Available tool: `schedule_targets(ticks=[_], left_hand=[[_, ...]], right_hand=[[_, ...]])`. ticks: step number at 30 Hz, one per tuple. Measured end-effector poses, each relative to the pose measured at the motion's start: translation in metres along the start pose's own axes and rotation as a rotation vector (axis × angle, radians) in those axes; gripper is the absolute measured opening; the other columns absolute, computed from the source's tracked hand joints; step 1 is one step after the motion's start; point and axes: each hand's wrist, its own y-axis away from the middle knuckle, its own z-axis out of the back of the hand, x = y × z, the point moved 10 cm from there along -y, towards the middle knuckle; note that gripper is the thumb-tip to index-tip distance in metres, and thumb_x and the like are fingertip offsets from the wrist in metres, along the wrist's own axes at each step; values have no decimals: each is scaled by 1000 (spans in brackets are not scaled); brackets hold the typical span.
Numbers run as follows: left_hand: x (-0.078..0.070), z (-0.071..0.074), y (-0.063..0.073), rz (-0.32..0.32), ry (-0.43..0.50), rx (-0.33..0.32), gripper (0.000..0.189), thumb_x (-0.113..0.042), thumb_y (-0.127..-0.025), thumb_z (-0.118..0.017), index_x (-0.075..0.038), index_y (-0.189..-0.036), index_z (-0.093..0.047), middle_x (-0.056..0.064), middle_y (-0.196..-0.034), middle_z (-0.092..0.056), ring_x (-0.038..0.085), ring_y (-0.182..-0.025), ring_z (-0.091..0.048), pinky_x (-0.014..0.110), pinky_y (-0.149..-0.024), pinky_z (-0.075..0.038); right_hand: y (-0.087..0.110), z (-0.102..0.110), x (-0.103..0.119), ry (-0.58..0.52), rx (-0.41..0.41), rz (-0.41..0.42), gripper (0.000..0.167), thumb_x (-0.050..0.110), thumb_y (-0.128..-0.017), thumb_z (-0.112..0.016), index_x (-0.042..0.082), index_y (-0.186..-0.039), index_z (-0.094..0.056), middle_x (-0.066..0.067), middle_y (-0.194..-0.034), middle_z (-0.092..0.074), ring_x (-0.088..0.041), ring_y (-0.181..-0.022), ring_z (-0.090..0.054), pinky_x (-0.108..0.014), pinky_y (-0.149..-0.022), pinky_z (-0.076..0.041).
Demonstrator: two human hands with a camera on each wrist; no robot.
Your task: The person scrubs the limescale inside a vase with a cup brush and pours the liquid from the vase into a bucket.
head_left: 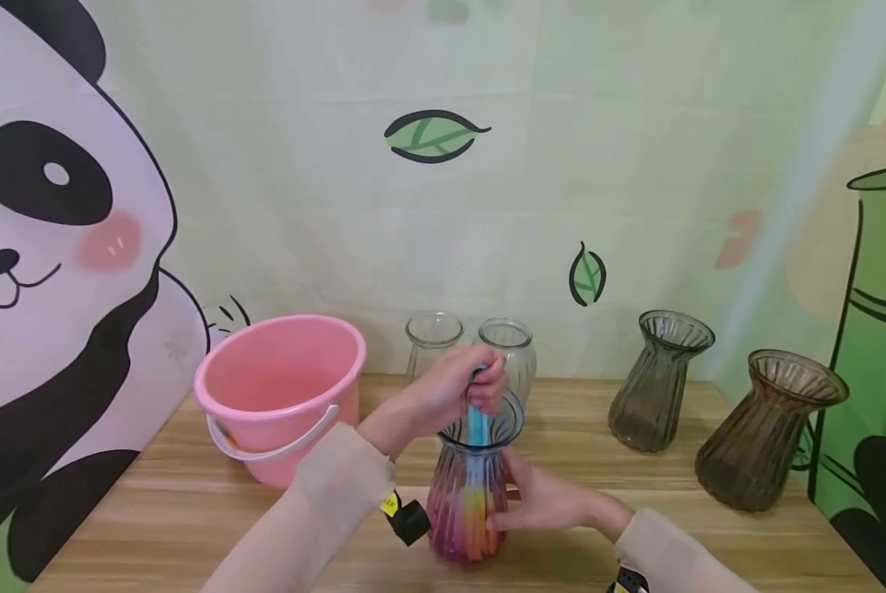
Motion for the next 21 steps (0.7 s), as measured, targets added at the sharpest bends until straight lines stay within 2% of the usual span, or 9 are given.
schedule_targets(ticks=[7, 12, 16, 21], left_hand=[[-1, -2, 0, 13, -14, -1, 30, -11, -91, -27, -11, -61, -25, -4, -53, -28, 12, -49, -26, 24, -55, -27], [-14, -9, -2, 21, -23, 18, 30, -12, -91, -27, -11, -61, -24, -5, -52, -27, 12, -48, -24, 24, -52, -24], [-43, -15, -4, -9, -16, 20, 32, -11, -91, -27, -12, -59, -24, -6, -51, -27, 11, -47, -23, 24, -51, -22], [-91, -16, -6, -99, -57, -24, 32, -10, -89, -26, -13, -57, -25, -6, -48, -26, 12, -44, -21, 24, -49, -20]], right_hand=[[0, -1, 4, -16, 35, 35, 72, 14, -82, -67, -2, -135, -21, -21, -132, -38, -34, -124, -40, -32, -97, -42], [0, -1, 6, 7, 14, 55, 70, 15, -81, -68, -2, -132, -25, -20, -129, -42, -35, -123, -43, -30, -95, -44], [0, -1, 6, 31, -6, 54, 70, 15, -79, -70, -2, -132, -27, -19, -128, -45, -37, -122, -44, -29, -93, -46], [2, -1, 5, 45, -21, 25, 72, 14, -78, -71, -1, -132, -27, -20, -129, -43, -38, -121, -46, -28, -89, -48]])
